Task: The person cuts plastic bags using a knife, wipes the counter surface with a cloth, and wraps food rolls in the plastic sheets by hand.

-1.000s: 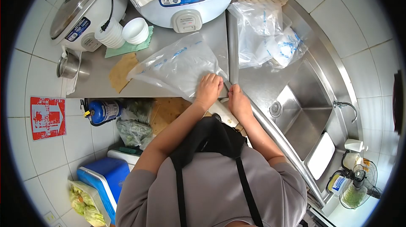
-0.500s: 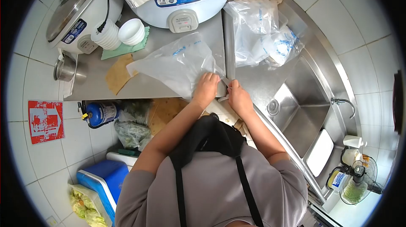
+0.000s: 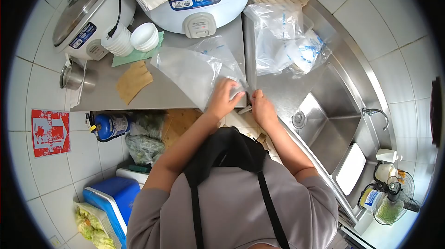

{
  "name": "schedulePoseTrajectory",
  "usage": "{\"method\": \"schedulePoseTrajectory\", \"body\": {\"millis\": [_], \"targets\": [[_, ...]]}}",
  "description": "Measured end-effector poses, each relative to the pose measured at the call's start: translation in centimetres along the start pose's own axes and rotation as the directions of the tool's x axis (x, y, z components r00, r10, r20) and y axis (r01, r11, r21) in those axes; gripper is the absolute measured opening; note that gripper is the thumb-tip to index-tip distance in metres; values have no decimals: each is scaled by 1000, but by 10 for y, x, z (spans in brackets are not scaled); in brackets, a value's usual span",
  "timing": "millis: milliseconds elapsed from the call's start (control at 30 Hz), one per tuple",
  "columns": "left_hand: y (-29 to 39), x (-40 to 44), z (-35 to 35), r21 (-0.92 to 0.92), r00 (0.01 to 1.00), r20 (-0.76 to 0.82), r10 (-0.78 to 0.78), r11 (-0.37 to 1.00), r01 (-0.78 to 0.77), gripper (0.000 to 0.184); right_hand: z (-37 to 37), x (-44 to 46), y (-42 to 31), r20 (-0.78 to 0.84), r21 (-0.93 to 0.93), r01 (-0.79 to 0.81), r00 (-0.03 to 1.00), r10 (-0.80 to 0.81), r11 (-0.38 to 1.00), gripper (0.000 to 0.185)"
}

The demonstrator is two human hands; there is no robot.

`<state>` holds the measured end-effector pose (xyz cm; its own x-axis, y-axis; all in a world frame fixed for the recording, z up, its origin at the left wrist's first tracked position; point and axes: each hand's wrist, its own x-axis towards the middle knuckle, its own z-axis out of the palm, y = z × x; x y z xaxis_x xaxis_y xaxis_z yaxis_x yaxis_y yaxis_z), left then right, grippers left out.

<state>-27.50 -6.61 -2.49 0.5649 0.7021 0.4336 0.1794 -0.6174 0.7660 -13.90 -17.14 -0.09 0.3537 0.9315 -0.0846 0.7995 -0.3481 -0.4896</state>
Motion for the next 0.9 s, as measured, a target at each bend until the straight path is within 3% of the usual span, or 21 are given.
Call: {"method": "schedulePoseTrajectory", "body": {"millis": [33,100,167,233,333,433,500,567,667,900], "targets": [[1,-6,-4,-23,995,-97,-9,1000,7,32,0,-1,0,9,-5,-12,1000,12,1000,18],[-8,-24,-21,105,968,-248,-46,992,74,51,5,-3,1,-5,24,-34,999,34,999,20],[-18,-45,-44,125,925,-359,-126,975,182,56,7,-4,1,14,27,-47,999,47,998,20],[-18,-65,-65,-76,849,-424,-315,947,313,58,4,-6,-3,61,1,-52,997,52,999,17],[2,-78,-79,169,890,-356,-286,917,362,57,11,-12,-6,40,16,16,999,-17,1000,17],[23,-37,-56,308,988,-54,-142,939,151,55,8,-13,-14,115,4,-24,993,23,1000,21],[12,-9,-18,519,986,1,-169,842,144,57,6,-9,-19,106,-20,27,994,-24,999,20],[-6,8,12,576,977,-4,-213,798,176,59,8,-2,-20,66,-43,109,992,-106,993,18],[-13,16,19,626,975,12,-223,762,167,62,12,13,-13,90,-109,84,993,-75,990,21],[-11,17,22,640,972,32,-232,752,158,65,6,23,-10,-28,-96,83,996,-86,992,16]]}}
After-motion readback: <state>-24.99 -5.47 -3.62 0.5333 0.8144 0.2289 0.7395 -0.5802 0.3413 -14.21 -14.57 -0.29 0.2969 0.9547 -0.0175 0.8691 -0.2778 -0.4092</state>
